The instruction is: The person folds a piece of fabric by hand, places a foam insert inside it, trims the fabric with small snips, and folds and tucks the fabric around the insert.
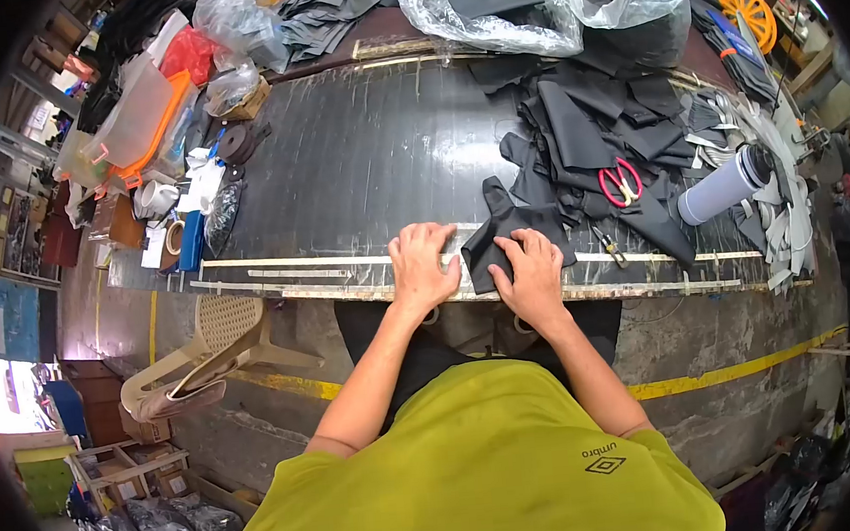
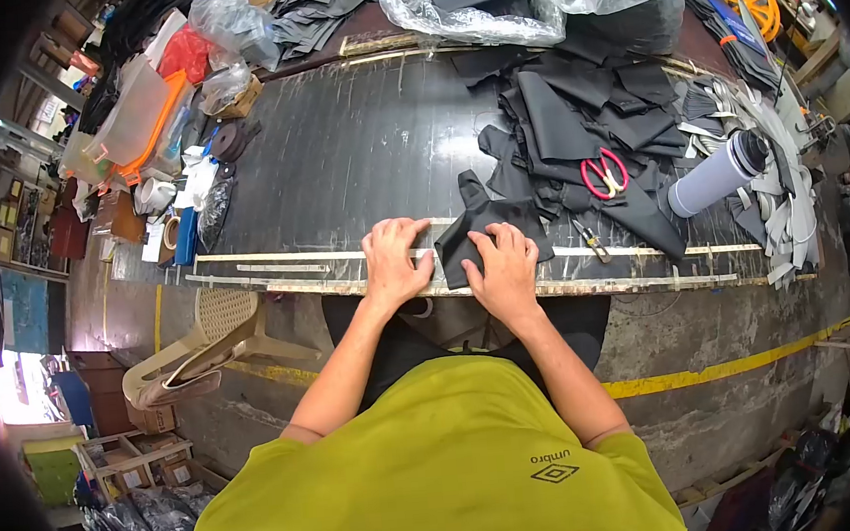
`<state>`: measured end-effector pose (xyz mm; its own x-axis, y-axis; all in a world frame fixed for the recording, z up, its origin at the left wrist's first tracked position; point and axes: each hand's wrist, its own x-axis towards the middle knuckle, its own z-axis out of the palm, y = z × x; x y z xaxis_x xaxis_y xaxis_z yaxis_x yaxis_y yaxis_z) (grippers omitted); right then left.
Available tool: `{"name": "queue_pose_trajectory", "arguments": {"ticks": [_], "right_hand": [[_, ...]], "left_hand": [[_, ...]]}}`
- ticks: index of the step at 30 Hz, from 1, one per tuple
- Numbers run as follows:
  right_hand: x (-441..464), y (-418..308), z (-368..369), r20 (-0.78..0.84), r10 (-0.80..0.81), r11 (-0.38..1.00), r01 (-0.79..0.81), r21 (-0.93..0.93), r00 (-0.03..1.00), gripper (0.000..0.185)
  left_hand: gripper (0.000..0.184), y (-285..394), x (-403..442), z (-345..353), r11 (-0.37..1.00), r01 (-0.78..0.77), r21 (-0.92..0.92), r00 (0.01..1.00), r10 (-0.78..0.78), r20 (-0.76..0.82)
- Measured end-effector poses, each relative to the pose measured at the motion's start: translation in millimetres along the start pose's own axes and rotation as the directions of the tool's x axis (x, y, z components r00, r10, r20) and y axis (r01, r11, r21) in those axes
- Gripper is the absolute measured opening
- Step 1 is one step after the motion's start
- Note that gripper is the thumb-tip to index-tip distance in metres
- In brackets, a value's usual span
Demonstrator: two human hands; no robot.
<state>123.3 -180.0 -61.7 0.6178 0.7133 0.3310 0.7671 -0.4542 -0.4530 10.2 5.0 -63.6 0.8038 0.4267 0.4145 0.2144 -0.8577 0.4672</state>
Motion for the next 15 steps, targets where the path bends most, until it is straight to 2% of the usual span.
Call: {"name": "queue_pose_trajectory", "arguments": {"ticks": [2,5,9,10,13,14,15], "right_hand": [[-1,0,-3,0.010,0.010,1.000,-0.010,0.013,1.000,0.050],[-2,2,-2,0.006,0.014,0.999,-0.014,0.033,1.000,0.050],[-6,6,4,-0.036,-0.012,1.000,0.013,0.010,0.999,0.052],[-6,6,4,-0.040,-0.016,1.000,0.017,0.006,0.999,0.052],[-4,7,0,-0.031,-0.020,1.000,0.021,0.011,0.999,0.055],[-3,7,-1,-0.023,-0.018,1.000,0.019,0.015,1.000,0.057],[-1,7,-5,0.000,-0.025,1.000,0.025,-0.002,1.000,0.060]], "left_hand": [[0.060,2,1,7,0.999,-0.036,0.000,0.999,0.036,0.007],[0.060,17,12,9,1.000,0.010,0.003,1.000,-0.010,0.021],[0.053,0,24,25,0.996,0.039,0.082,0.996,-0.033,-0.079],[0.042,-3,26,24,0.999,-0.020,0.045,0.991,0.026,-0.133],[0.030,-15,31,23,0.985,-0.172,0.024,0.985,0.173,-0.029],[0.018,-17,33,24,0.981,-0.182,0.067,0.980,0.186,-0.070],[0.016,-18,32,21,0.989,-0.143,0.026,0.989,0.144,-0.041]]}}
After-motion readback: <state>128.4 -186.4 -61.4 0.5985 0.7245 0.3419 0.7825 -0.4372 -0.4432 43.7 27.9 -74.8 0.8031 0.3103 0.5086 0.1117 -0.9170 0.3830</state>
